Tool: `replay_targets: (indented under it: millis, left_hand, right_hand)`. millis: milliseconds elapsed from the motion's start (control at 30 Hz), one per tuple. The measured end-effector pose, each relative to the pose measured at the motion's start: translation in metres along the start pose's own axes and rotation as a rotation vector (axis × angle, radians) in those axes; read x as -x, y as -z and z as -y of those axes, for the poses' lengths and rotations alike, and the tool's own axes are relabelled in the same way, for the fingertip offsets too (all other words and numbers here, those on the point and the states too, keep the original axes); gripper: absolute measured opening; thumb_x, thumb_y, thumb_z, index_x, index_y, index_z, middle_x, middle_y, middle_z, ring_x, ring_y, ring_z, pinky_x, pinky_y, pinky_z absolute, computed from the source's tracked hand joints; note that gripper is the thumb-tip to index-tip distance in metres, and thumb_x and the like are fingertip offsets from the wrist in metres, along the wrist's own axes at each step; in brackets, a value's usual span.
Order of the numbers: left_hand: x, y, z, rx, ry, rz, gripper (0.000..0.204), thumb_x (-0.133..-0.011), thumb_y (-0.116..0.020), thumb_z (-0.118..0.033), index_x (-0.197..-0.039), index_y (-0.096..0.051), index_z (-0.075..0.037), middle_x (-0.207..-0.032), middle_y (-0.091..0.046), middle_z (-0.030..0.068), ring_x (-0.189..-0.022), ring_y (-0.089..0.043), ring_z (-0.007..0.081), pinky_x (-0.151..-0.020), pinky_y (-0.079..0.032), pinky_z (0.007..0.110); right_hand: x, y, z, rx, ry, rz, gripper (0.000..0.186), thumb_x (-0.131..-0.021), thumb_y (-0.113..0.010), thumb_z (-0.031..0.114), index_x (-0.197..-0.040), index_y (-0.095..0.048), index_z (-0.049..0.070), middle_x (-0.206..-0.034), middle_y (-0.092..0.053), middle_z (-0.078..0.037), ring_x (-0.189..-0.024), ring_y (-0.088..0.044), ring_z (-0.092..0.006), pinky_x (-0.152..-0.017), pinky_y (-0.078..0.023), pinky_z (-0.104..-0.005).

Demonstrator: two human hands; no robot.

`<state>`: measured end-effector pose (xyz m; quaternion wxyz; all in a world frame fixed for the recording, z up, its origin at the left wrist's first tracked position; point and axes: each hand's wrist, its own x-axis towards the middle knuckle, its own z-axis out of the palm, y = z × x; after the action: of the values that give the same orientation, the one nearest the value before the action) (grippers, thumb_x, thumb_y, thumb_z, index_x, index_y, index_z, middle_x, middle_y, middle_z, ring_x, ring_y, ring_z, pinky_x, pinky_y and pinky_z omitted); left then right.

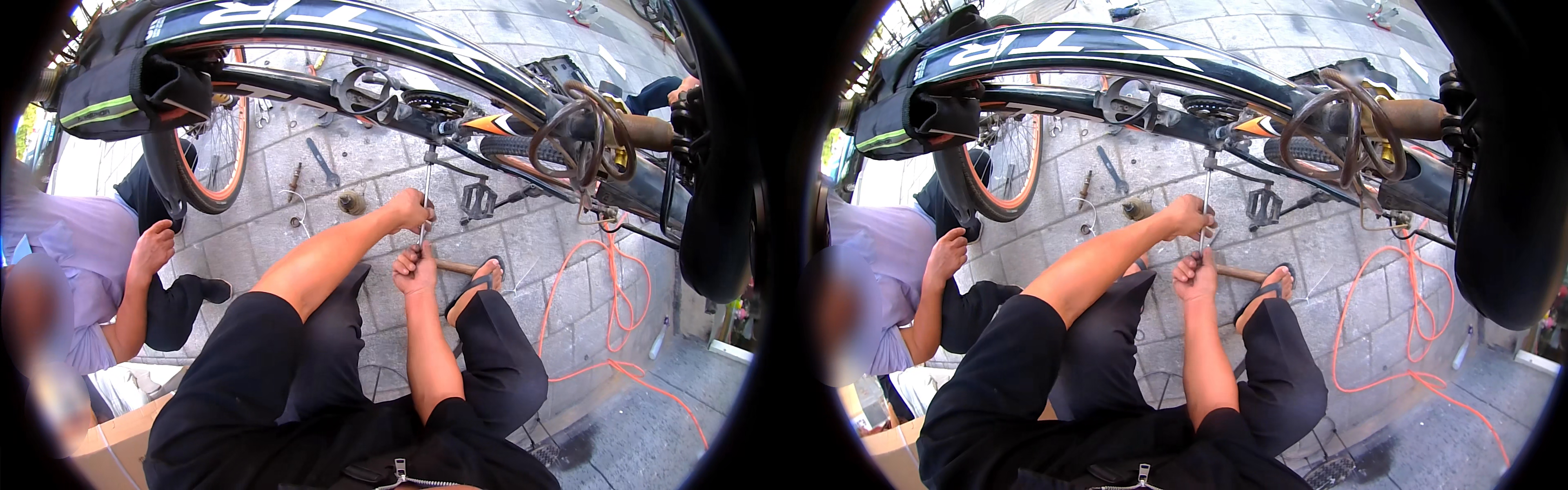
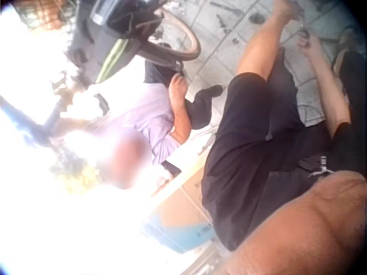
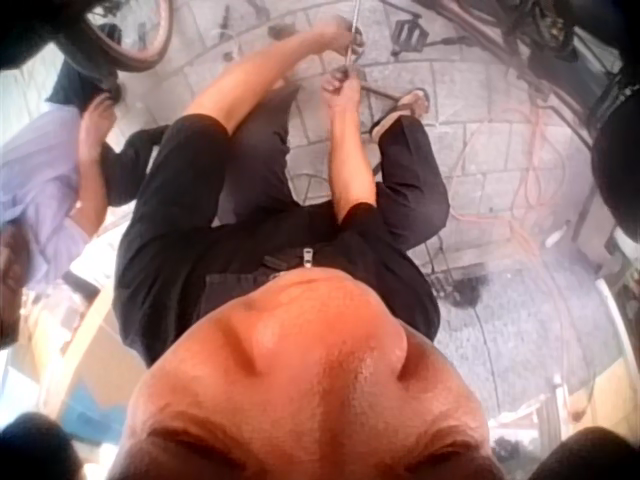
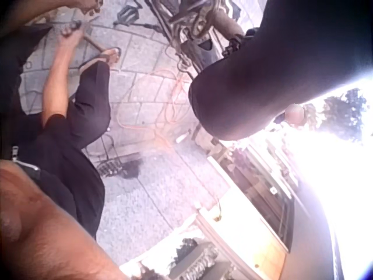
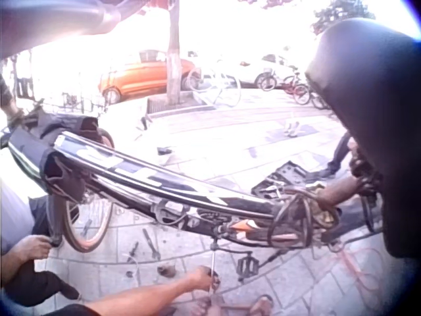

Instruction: The person repairs a bicycle's crankset and chain area using various hand tools. They use a wrench to tighten bolts on the crank arm and a screwdriver to adjust components near the chainrings. The person also uses a hammer to tap a part into place and rotates the pedals to test the mechanism.

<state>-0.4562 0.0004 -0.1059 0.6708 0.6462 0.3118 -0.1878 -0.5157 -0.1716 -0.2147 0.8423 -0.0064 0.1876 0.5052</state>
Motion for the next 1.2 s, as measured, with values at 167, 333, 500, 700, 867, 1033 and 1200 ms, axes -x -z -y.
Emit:
replay_targets:
  millis: [167,333,500,700,867,1033,1200]
  left_hand:
    - [0.002,0.004,-0.004,-0.045,0.063,0.02,0.026,-0.1,-0.059,-0.006,-0.121,-0.064,0.009,-0.107,-0.077,0.0175,-0.087,-0.077,0.0242,-0.064,-0.061,0.034]
    - [-0.002,0.003,0.001,-0.048,0.041,0.013,0.026,-0.1,-0.059,-0.007,-0.121,-0.065,0.007,-0.102,-0.077,0.0167,-0.084,-0.077,0.023,-0.063,-0.06,0.034]
    - [-0.014,0.004,0.017,-0.116,-0.021,-0.065,0.022,-0.095,-0.06,-0.01,-0.092,-0.075,0.005,-0.083,-0.077,0.014,-0.066,-0.074,0.0213,-0.058,-0.059,0.035]
    - [-0.012,0.003,0.009,-0.192,-0.036,-0.098,0.025,-0.095,-0.06,-0.012,-0.088,-0.076,0.006,-0.08,-0.076,0.0169,-0.064,-0.074,0.0236,-0.061,-0.061,0.037]
    - [-0.023,0.0,0.015,-0.278,-0.04,-0.127,0.024,-0.096,-0.061,-0.012,-0.09,-0.076,0.006,-0.082,-0.076,0.0164,-0.067,-0.075,0.0239,-0.062,-0.061,0.037]
    - [-0.015,0.007,0.013,-0.225,-0.009,-0.115,0.026,-0.096,-0.063,-0.016,-0.088,-0.077,0.005,-0.079,-0.076,0.018,-0.064,-0.076,0.025,-0.062,-0.062,0.036]
    - [-0.011,0.0,0.003,-0.206,-0.006,-0.11,0.025,-0.098,-0.063,-0.016,-0.092,-0.077,0.004,-0.08,-0.076,0.0167,-0.063,-0.076,0.0234,-0.061,-0.062,0.036]
  right_hand:
    - [-0.003,-0.047,-0.022,0.83,0.321,-0.75,0.043,-0.108,-0.054,0.046,-0.105,-0.063,0.004,-0.075,-0.059,-0.002,-0.066,-0.061,-0.0146,-0.054,-0.051,-0.0324]
    - [-0.002,-0.013,-0.033,1.576,0.84,-0.558,0.034,-0.107,-0.061,0.035,-0.114,-0.064,0.001,-0.076,-0.058,0.0,-0.072,-0.064,-0.0139,-0.062,-0.055,-0.0311]
    - [-0.005,-0.006,-0.021,0.539,0.274,-0.219,0.036,-0.108,-0.058,0.04,-0.108,-0.064,0.004,-0.075,-0.058,0.0,-0.066,-0.062,-0.015,-0.061,-0.053,-0.0286]
    - [0.003,-0.065,-0.029,0.668,0.272,-0.552,0.037,-0.107,-0.057,0.04,-0.11,-0.064,0.004,-0.083,-0.063,-0.004,-0.065,-0.06,-0.0154,-0.061,-0.051,-0.0296]
    - [0.011,-0.022,-0.034,1.794,0.934,-0.541,0.041,-0.108,-0.057,0.039,-0.115,-0.063,-0.001,-0.091,-0.068,-0.009,-0.071,-0.063,-0.0183,-0.068,-0.051,-0.033]
    - [-0.002,-0.022,-0.022,0.85,0.583,-0.615,0.038,-0.109,-0.053,0.04,-0.1,-0.062,0.003,-0.079,-0.062,-0.006,-0.066,-0.057,-0.0182,-0.063,-0.048,-0.0351]
    - [-0.008,-0.02,0.002,0.182,0.118,-0.59,0.04,-0.109,-0.052,0.044,-0.097,-0.058,0.007,-0.075,-0.055,-0.002,-0.061,-0.053,-0.0123,-0.046,-0.043,-0.0309]
